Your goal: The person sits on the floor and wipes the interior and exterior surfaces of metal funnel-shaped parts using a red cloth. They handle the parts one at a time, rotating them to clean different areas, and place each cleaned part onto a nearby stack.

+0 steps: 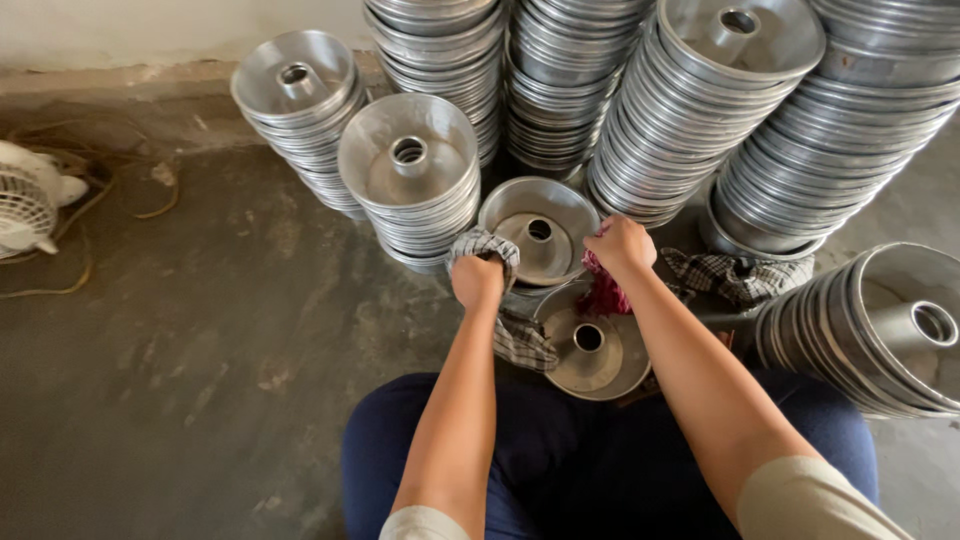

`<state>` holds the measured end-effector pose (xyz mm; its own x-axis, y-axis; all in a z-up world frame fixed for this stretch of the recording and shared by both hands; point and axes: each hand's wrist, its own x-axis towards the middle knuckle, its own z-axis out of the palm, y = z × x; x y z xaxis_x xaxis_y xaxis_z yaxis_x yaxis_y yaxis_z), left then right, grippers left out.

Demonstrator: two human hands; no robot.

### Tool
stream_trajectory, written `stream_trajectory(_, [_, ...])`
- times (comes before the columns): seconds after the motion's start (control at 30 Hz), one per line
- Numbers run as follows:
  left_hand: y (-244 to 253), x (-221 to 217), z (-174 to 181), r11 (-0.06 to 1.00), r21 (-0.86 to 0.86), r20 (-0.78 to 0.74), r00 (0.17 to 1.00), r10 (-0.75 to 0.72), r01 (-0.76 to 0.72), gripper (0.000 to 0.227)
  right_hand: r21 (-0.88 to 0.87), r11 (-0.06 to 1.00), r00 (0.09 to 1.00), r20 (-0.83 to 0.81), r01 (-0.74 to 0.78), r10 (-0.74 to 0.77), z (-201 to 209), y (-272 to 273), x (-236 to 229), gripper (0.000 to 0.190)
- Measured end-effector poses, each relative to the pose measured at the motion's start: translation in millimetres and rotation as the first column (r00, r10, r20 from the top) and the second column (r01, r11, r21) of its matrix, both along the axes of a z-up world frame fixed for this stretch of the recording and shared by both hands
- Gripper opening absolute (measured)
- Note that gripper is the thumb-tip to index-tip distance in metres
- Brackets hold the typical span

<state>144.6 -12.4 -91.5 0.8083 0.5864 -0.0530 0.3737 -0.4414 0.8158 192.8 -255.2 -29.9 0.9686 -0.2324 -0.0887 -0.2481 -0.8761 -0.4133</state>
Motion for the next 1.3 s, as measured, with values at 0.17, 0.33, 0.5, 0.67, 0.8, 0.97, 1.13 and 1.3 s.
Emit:
stream_trajectory(0.17, [6, -5, 30, 0.993, -0.112, 0.031, 0.999, -0.024, 0.028, 0.037, 0.378, 0.926, 0.978, -0.19, -0.009, 0.088, -3, -18, 34, 0.06])
stream_trajectory(0.33, [12, -3, 23, 0.791, -0.605, 0.245, 0.967, 0.078, 0.09, 0.026, 0.636, 0.771, 0.973, -0.196, 0.031, 0.123, 34, -23, 8, 0.048])
stream_trajectory(0.5, [18, -27, 34, 0.469, -0.838, 0.359, 0.929, 0.091, 0.278, 0.022, 0.386, 0.855, 0.926, 0.29, -0.345, 0.242, 78, -30, -51, 0.044])
stream_trajectory(0.67, [12, -73, 74, 0.612, -0.694, 0.368, 0.918, -0.15, 0.378, 0.015, 0.333, 0.862, 0.867, 0.452, -0.381, 0.209, 94, -41, -112, 0.053])
stream_trajectory(0.8, [-8, -118, 92, 0.767, -0.484, 0.418, 0.881, -0.22, 0.421, 0.018, 0.274, 0.851, 0.773, 0.598, -0.448, 0.214, 87, -49, -142, 0.047])
stream_trajectory(0.97, [-19, -138, 92, 0.905, -0.125, 0.463, 0.83, -0.31, 0.408, 0.016, 0.153, 0.862, 0.638, 0.736, -0.484, 0.228, 72, -56, -157, 0.027])
stream_trajectory(1.13, [-21, -142, 83, 0.913, 0.061, 0.421, 0.819, -0.39, 0.404, 0.02, 0.209, 0.896, 0.703, 0.696, -0.391, 0.145, 64, -57, -165, 0.027])
stream_trajectory(1.3, [-22, -149, 81, 0.898, 0.025, 0.414, 0.814, -0.408, 0.438, 0.018, 0.19, 0.892, 0.641, 0.756, -0.41, 0.134, 59, -57, -169, 0.028])
